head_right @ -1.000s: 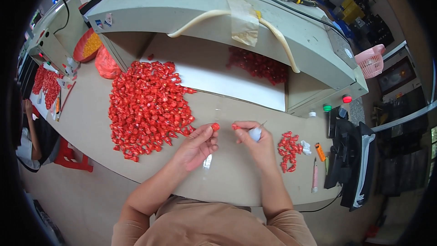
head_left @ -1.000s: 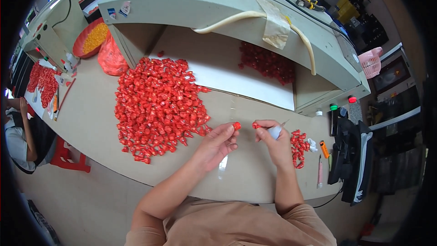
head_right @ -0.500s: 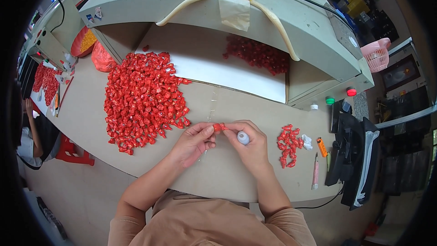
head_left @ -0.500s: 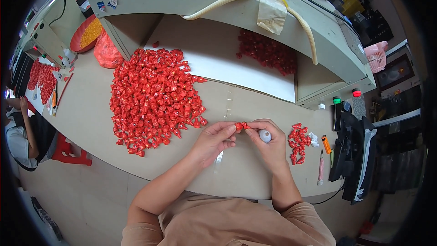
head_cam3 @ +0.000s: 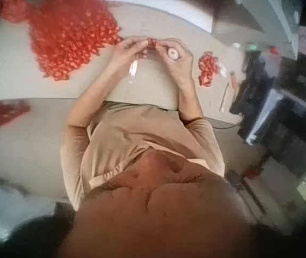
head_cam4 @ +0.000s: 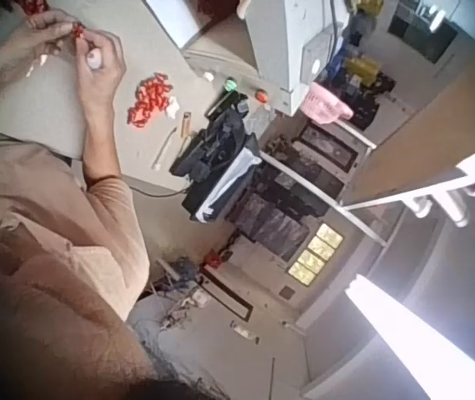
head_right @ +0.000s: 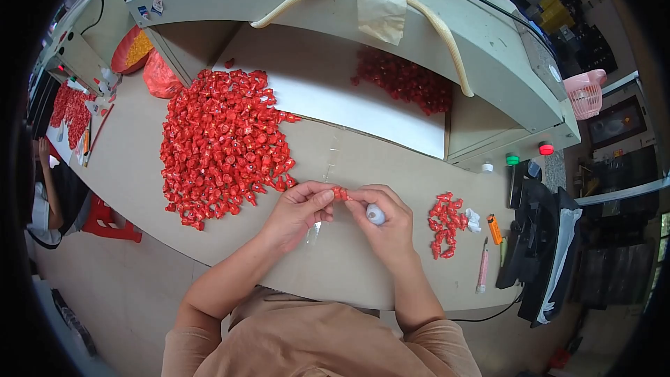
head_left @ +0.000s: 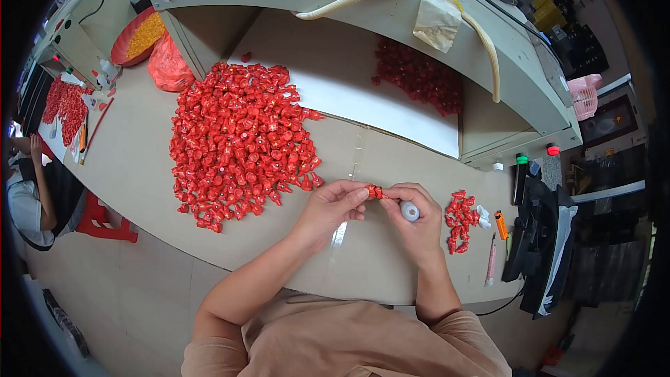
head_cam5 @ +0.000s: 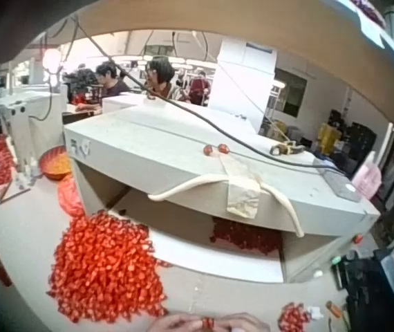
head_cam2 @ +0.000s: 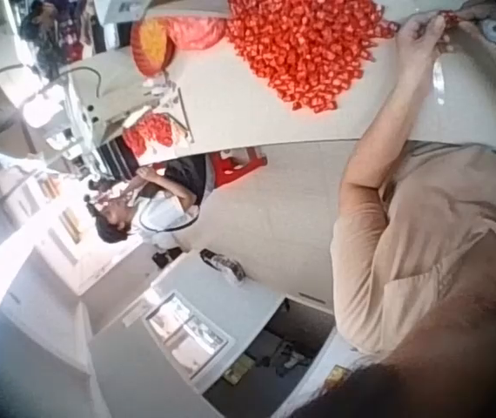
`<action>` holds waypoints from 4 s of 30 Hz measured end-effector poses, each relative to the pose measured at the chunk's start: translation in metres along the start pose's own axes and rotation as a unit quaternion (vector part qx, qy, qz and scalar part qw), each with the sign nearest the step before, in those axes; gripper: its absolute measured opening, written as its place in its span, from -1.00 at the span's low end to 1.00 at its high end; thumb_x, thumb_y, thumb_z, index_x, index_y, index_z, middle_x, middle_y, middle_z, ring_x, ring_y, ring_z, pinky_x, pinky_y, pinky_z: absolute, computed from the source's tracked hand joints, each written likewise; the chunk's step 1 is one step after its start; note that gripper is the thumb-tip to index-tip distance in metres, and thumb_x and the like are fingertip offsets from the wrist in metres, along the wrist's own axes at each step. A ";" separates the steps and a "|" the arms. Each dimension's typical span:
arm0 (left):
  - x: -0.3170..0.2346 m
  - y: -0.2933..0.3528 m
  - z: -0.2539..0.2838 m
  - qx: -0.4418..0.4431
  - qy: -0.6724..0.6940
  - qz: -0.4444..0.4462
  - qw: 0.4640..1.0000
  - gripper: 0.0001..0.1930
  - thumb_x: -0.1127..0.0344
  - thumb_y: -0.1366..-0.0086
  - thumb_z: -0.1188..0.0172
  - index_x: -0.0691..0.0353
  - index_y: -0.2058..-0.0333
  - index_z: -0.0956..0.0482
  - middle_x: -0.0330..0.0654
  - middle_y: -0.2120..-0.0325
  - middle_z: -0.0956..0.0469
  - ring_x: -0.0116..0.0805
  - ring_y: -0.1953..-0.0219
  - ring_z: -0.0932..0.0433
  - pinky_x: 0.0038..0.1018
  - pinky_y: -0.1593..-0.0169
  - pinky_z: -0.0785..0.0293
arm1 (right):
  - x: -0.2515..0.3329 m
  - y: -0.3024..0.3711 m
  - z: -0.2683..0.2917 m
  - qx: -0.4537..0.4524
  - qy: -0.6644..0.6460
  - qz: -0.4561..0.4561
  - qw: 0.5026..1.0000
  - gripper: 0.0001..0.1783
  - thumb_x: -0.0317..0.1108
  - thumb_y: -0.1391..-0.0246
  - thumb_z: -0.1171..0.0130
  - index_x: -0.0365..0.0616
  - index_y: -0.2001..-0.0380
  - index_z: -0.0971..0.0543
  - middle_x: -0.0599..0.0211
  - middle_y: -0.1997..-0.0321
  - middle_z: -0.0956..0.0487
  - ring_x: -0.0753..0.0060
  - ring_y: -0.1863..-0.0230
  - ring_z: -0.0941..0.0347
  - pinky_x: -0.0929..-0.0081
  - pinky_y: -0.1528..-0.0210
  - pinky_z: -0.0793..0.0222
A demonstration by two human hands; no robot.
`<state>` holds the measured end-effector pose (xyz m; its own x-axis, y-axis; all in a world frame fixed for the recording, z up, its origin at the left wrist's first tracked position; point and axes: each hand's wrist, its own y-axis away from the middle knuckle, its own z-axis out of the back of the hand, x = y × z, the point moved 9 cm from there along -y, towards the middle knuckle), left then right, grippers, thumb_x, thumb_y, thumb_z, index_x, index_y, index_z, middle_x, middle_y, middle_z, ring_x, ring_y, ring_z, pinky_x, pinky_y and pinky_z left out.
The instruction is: The person applies glue from a bottle to small red toy components, then assembles them by hand.
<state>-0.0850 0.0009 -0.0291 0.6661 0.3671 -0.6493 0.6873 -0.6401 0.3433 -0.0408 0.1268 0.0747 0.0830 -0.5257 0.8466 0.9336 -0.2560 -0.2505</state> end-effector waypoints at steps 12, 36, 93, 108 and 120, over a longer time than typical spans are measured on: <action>-0.016 0.003 -0.001 0.001 -0.101 -0.131 0.986 -0.81 0.36 -0.30 -0.22 0.30 0.16 -0.60 -0.30 0.38 -0.58 -0.59 0.39 -0.49 -0.61 0.28 -0.47 | -0.011 0.005 -0.006 -0.016 -0.063 -0.050 0.997 -0.84 -0.58 0.03 -0.31 -0.20 0.32 -0.65 0.33 0.27 -0.59 0.53 0.27 -0.52 0.62 0.23 -0.41; -0.023 0.004 -0.004 -0.001 -0.189 -0.126 0.974 -0.84 0.43 -0.28 -0.23 0.28 0.17 -0.63 -0.28 0.32 -0.64 -0.62 0.30 -0.53 -0.63 0.23 -0.47 | -0.012 -0.005 0.001 0.048 -0.048 0.007 0.998 -0.81 -0.61 0.09 -0.33 -0.19 0.34 -0.65 0.31 0.32 -0.63 0.48 0.28 -0.56 0.57 0.24 -0.44; -0.028 0.007 0.011 -0.011 -0.326 -0.213 0.921 -0.84 0.38 -0.26 -0.26 0.30 0.21 -0.63 -0.28 0.41 -0.59 -0.65 0.43 -0.46 -0.63 0.37 -0.40 | -0.056 0.010 -0.027 0.061 -0.182 -0.138 0.972 -0.87 -0.59 0.03 -0.31 -0.24 0.35 -0.64 0.33 0.28 -0.63 0.60 0.24 -0.50 0.62 0.16 -0.42; -0.033 0.013 0.009 0.002 -0.358 -0.253 0.899 -0.82 0.33 -0.32 -0.19 0.26 0.17 -0.62 -0.29 0.39 -0.62 -0.65 0.34 -0.49 -0.63 0.24 -0.46 | -0.065 0.016 -0.031 0.036 -0.210 -0.166 0.963 -0.90 -0.58 -0.02 -0.27 -0.33 0.34 -0.60 0.37 0.37 -0.61 0.64 0.35 -0.46 0.68 0.25 -0.37; -0.038 0.012 0.016 -0.005 -0.311 -0.217 0.925 -0.87 0.43 -0.27 -0.23 0.32 0.23 -0.62 -0.24 0.34 -0.61 -0.58 0.32 -0.55 -0.60 0.24 -0.52 | -0.063 0.008 -0.038 0.058 -0.186 -0.159 0.968 -0.88 -0.58 0.00 -0.28 -0.28 0.33 -0.62 0.33 0.28 -0.60 0.58 0.24 -0.47 0.61 0.14 -0.40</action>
<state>-0.1071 -0.0312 -0.0108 0.0341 0.1264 -0.9914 0.8560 -0.5157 -0.0363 -0.0521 0.1272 0.0019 -0.1146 -0.1018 0.9882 0.9638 -0.2525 0.0858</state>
